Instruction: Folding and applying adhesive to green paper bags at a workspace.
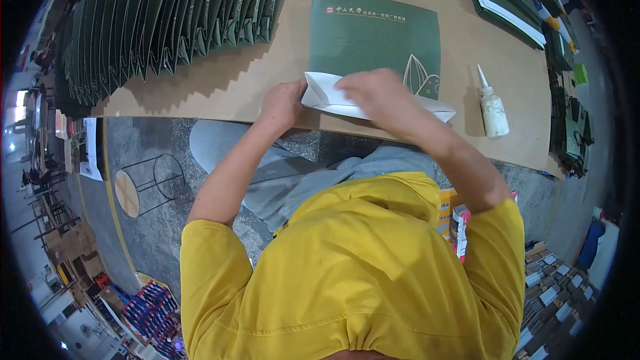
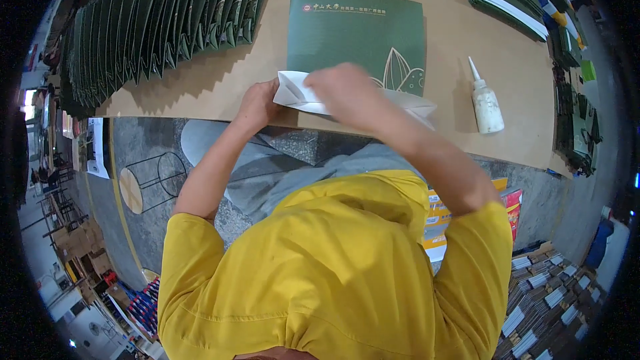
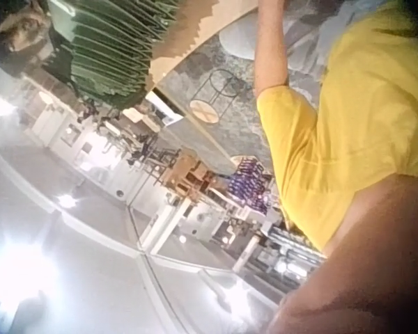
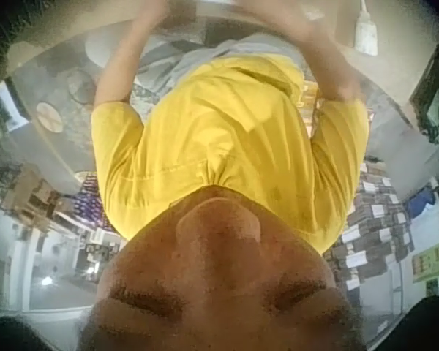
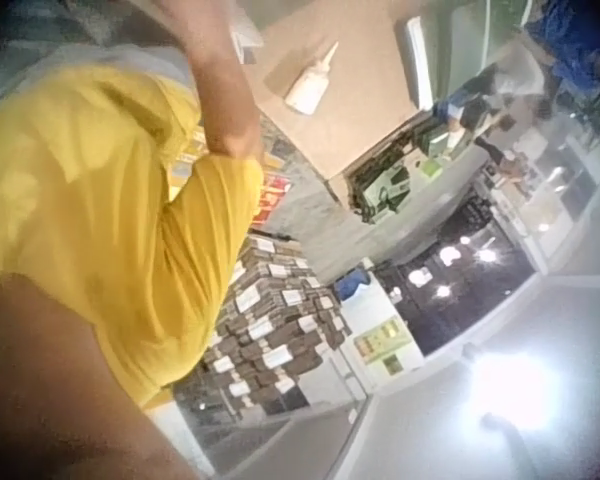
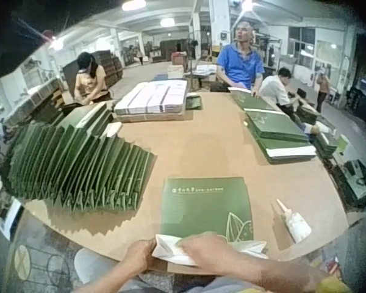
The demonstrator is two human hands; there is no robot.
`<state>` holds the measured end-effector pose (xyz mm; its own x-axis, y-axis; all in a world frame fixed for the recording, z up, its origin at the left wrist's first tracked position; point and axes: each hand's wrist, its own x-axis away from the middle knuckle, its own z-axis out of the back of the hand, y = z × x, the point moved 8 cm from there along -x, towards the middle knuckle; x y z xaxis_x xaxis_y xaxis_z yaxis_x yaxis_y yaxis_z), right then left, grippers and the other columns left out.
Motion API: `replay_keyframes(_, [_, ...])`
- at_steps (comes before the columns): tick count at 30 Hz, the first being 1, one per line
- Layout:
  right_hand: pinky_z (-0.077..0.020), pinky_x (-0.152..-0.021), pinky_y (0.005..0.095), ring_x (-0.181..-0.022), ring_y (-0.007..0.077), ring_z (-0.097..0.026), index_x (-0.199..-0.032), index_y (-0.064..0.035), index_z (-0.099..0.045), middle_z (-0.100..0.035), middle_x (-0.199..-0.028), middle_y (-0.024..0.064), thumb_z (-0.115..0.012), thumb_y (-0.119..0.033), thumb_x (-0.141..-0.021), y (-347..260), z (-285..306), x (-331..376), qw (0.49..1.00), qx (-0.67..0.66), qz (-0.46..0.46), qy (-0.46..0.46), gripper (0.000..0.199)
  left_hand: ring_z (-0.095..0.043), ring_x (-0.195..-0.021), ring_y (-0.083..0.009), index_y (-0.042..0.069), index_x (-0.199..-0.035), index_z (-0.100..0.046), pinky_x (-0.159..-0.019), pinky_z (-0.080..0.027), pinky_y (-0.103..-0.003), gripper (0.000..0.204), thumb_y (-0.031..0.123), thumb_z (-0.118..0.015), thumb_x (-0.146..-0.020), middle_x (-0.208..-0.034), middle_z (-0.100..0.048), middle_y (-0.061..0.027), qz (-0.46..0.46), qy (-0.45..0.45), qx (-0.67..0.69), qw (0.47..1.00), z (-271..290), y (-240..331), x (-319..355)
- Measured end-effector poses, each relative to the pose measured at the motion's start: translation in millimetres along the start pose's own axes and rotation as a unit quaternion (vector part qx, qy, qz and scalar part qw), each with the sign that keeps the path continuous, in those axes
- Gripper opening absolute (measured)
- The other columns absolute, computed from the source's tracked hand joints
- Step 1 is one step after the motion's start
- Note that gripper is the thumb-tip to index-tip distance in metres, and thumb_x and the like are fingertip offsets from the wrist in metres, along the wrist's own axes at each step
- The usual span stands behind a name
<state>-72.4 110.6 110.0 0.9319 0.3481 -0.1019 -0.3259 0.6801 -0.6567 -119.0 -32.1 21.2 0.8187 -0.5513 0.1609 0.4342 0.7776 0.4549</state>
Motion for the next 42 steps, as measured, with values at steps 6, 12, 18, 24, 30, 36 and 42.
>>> replay_keyframes(6, [-0.0507,-0.064,0.0443,-0.078,0.0324,-0.064,-0.076,-0.005,-0.061,-0.065,-0.081,0.0154,-0.055,-0.01,-0.076,1,-80,-30,0.975,0.163,0.048,-0.145,0.007,-0.06,-0.076,-0.0391,0.003,-0.091,-0.058,-0.069,-0.047,-0.047,0.02,0.004,-0.057,-0.071,-0.078,-0.062,-0.0212,-0.011,0.085,0.013,0.996,-1,-3,13])
replay_keyframes(12, [-0.0512,-0.059,0.0433,-0.074,0.0312,-0.064,-0.091,-0.0074,-0.055,-0.063,-0.081,0.013,-0.052,-0.012,-0.08,-4,-92,-35,0.967,0.21,0.094,-0.109,0.012,-0.06,-0.076,-0.0363,0.002,-0.097,-0.06,-0.071,-0.048,-0.04,0.018,0.013,-0.054,-0.084,-0.078,-0.063,-0.0203,0.118,0.054,0.505,0.853,2,-30,23])
replay_keyframes(18, [-0.0515,-0.058,0.0427,-0.071,0.0312,-0.064,-0.094,-0.0046,-0.051,-0.062,-0.082,0.0142,-0.05,-0.015,-0.083,6,-101,-36,0.959,0.247,0.053,-0.127,0.014,-0.061,-0.082,-0.039,0.003,-0.117,-0.055,-0.072,-0.047,-0.044,0.031,0.015,-0.048,-0.089,-0.089,-0.062,-0.0239,-0.003,0.12,0.127,0.985,27,14,35])
replay_keyframes(24, [-0.0536,-0.062,0.0408,-0.079,0.03,-0.064,-0.098,0.0,-0.055,-0.061,-0.09,0.0162,-0.052,-0.016,-0.083,-3,-96,-17,0.952,0.22,0.03,-0.21,0.022,-0.06,-0.075,-0.0433,-0.003,-0.113,-0.055,-0.069,-0.046,-0.05,0.032,0.014,-0.046,-0.087,-0.078,-0.061,-0.0273,0.0,0.11,0.17,0.979,21,17,27])
replay_keyframes(30, [-0.0503,-0.073,0.0411,-0.1,0.0302,-0.054,-0.098,-0.0034,-0.059,-0.055,-0.111,0.0131,-0.05,-0.009,-0.082,-9,-70,16,0.977,0.083,0.068,-0.184,0.018,-0.06,-0.074,-0.0429,-0.003,-0.115,-0.055,-0.069,-0.047,-0.05,0.035,0.016,-0.046,-0.088,-0.078,-0.061,-0.0266,-0.012,0.109,0.098,0.989,21,36,23])
replay_keyframes(36, [-0.0467,-0.07,0.0259,-0.077,0.0135,-0.06,-0.096,-0.0013,-0.062,-0.064,-0.08,0.005,-0.051,-0.015,-0.089,71,99,146,0.893,-0.132,-0.279,0.329,0.019,-0.061,-0.072,-0.0404,-0.001,-0.115,-0.057,-0.068,-0.048,-0.049,0.034,0.015,-0.047,-0.087,-0.078,-0.063,-0.0243,-0.004,0.12,0.018,0.993,23,36,24])
replay_keyframes(42, [-0.038,-0.058,0.0207,-0.064,0.0059,-0.051,-0.08,-0.0001,-0.064,-0.058,-0.069,-0.0005,-0.052,-0.016,-0.087,132,38,159,0.882,-0.253,-0.371,0.143,0.021,-0.062,-0.075,-0.0381,-0.001,-0.114,-0.057,-0.068,-0.048,-0.048,0.034,0.012,-0.052,-0.083,-0.081,-0.063,-0.0222,0.022,0.108,-0.02,0.994,32,46,30])
